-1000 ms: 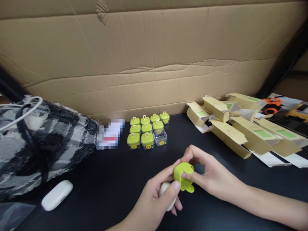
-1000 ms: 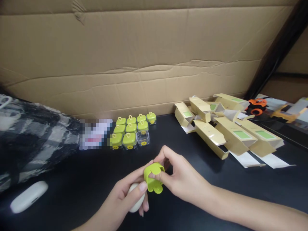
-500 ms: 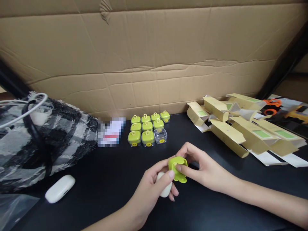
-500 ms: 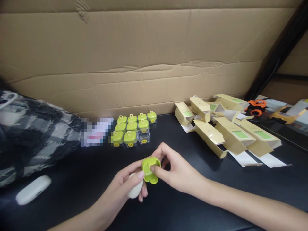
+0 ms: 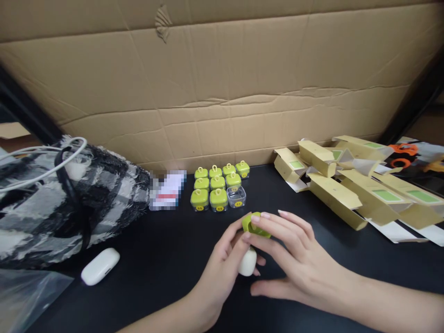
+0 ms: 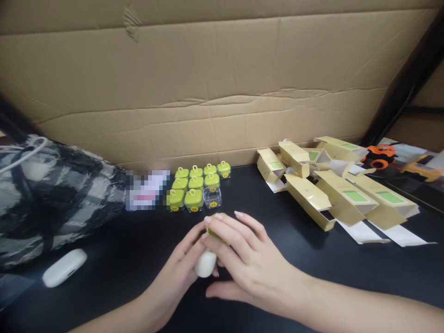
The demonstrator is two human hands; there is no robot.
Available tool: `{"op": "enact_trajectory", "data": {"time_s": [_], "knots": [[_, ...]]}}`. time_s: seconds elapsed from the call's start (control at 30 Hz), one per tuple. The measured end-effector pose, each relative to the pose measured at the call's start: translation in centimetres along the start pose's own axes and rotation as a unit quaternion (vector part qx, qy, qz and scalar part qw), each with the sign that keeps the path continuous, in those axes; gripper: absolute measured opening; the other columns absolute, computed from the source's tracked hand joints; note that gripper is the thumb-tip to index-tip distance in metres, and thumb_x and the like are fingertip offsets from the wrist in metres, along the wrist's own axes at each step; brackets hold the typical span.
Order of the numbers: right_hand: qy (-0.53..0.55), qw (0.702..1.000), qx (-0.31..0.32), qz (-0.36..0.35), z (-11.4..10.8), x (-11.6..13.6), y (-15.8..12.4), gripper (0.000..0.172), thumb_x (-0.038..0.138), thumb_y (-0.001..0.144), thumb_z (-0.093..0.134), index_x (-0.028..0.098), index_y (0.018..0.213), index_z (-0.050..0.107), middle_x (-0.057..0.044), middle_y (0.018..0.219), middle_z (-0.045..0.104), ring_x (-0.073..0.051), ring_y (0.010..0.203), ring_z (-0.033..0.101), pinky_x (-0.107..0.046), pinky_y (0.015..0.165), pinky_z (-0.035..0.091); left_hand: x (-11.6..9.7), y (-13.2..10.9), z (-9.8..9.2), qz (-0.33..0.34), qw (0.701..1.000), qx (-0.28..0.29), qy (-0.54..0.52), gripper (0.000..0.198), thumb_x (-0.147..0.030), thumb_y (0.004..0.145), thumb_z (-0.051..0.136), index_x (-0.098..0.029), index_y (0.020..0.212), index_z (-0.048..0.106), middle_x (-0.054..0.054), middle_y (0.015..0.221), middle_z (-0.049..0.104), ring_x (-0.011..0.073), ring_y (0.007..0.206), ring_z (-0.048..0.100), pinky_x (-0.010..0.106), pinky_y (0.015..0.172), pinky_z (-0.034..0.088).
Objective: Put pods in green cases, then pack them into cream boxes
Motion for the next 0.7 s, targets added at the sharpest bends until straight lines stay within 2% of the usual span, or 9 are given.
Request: {"op": "enact_trajectory", "data": {"time_s": [0.07, 0.17, 0.27, 0.33, 0.4, 0.47, 0.5, 0.6, 0.7], "knots": [[-0.038, 0.999, -0.017, -0.009, -0.3, 0.5, 0.1, 0.034, 0.040, 0.095, 0.053, 0.013, 0.116, 0.060, -0.013, 0.116, 0.068, -0.023, 0.117, 0.056, -0.038, 0.105, 0.036, 0.4, -0.2, 0.1, -0.001, 1.000, 0.006, -0.020, 0.033, -0.038, 0.089, 0.063, -0.029, 0.120, 0.061, 0.001, 0.113, 0.067, 0.0110, 0.078, 0.062, 0.022, 0.072, 0.050], [-0.023, 0.998, -0.041, -0.031, -0.6, 1.3, 0.1, 0.020, 0.026, 0.096, 0.053, 0.018, 0.112, 0.062, -0.007, 0.111, 0.072, -0.019, 0.116, 0.056, -0.036, 0.107, 0.033, 1.0, -0.3, 0.1, -0.015, 0.998, 0.000, -0.066, 0.027, -0.036, 0.090, 0.062, -0.029, 0.117, 0.062, 0.000, 0.111, 0.069, 0.0127, 0.092, 0.064, 0.022, 0.084, 0.048], [0.001, 0.996, -0.013, -0.086, 0.0, 2.4, -0.1, 0.027, 0.016, 0.100, 0.041, 0.019, 0.113, 0.064, -0.002, 0.108, 0.074, -0.015, 0.111, 0.060, -0.031, 0.108, 0.031, 1.6, -0.4, 0.0, -0.051, 0.994, -0.015, -0.093, 0.024, -0.034, 0.092, 0.060, -0.027, 0.115, 0.063, 0.000, 0.105, 0.072, 0.0134, 0.096, 0.065, 0.022, 0.086, 0.048], [0.014, 0.993, 0.008, -0.113, 0.4, 2.8, -0.2, 0.035, 0.012, 0.102, 0.031, 0.015, 0.112, 0.065, -0.004, 0.107, 0.074, -0.016, 0.105, 0.063, -0.029, 0.103, 0.037, 1.7, -0.4, 0.2, -0.063, 0.993, -0.012, -0.097, 0.021, -0.033, 0.093, 0.057, -0.025, 0.112, 0.063, 0.001, 0.103, 0.073, 0.0136, 0.095, 0.067, 0.021, 0.084, 0.049], [0.053, 0.991, -0.006, -0.122, -0.3, 2.8, -0.2, 0.030, 0.014, 0.101, 0.036, 0.013, 0.105, 0.065, -0.007, 0.100, 0.075, -0.017, 0.098, 0.067, -0.029, 0.097, 0.044, 1.4, -0.2, 0.4, -0.048, 0.994, 0.001, -0.095, 0.019, -0.030, 0.094, 0.057, -0.022, 0.110, 0.063, 0.003, 0.101, 0.074, 0.0139, 0.093, 0.068, 0.021, 0.080, 0.050], [0.143, 0.985, -0.029, -0.087, -1.4, 1.7, 0.0, 0.014, 0.021, 0.097, 0.050, 0.016, 0.103, 0.061, -0.008, 0.093, 0.074, -0.017, 0.092, 0.068, -0.028, 0.090, 0.050, 0.9, 0.0, 0.2, -0.020, 0.996, 0.005, -0.089, 0.017, -0.025, 0.092, 0.060, -0.019, 0.108, 0.061, 0.004, 0.093, 0.075, 0.0136, 0.086, 0.070, 0.021, 0.076, 0.050], [0.202, 0.977, -0.038, -0.049, -1.8, 0.7, 0.0, 0.014, 0.023, 0.094, 0.057, 0.017, 0.106, 0.057, -0.008, 0.095, 0.072, -0.016, 0.092, 0.068, -0.027, 0.087, 0.052, 0.7, 0.1, -0.1, -0.007, 0.996, 0.001, -0.088, 0.016, -0.023, 0.091, 0.061, -0.019, 0.106, 0.059, 0.003, 0.090, 0.076, 0.0131, 0.081, 0.070, 0.020, 0.073, 0.050], [0.332, 0.937, -0.054, 0.089, -1.9, -2.7, -0.4, 0.040, 0.022, 0.087, 0.068, 0.023, 0.121, 0.047, -0.008, 0.108, 0.065, -0.016, 0.103, 0.064, -0.025, 0.087, 0.054, 0.6, 0.2, -0.7, 0.011, 0.995, -0.012, -0.094, 0.015, -0.019, 0.087, 0.065, -0.018, 0.098, 0.054, 0.003, 0.085, 0.075, 0.0132, 0.073, 0.071, 0.024, 0.070, 0.052], [0.337, 0.928, -0.044, 0.153, -1.2, -4.3, -0.8, 0.042, 0.017, 0.087, 0.066, 0.025, 0.124, 0.049, -0.006, 0.114, 0.062, -0.016, 0.109, 0.060, -0.024, 0.093, 0.051, 1.1, 0.1, -0.7, -0.018, 0.994, -0.022, -0.102, 0.020, -0.013, 0.084, 0.067, -0.017, 0.092, 0.049, 0.006, 0.089, 0.075, 0.0144, 0.074, 0.072, 0.031, 0.075, 0.055]]}}
Point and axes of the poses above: each hand's wrist, its own y-axis towards the middle knuckle, its own z-axis out of the palm, x = y × z, the point moved 10 cm from there along y, towards the middle knuckle
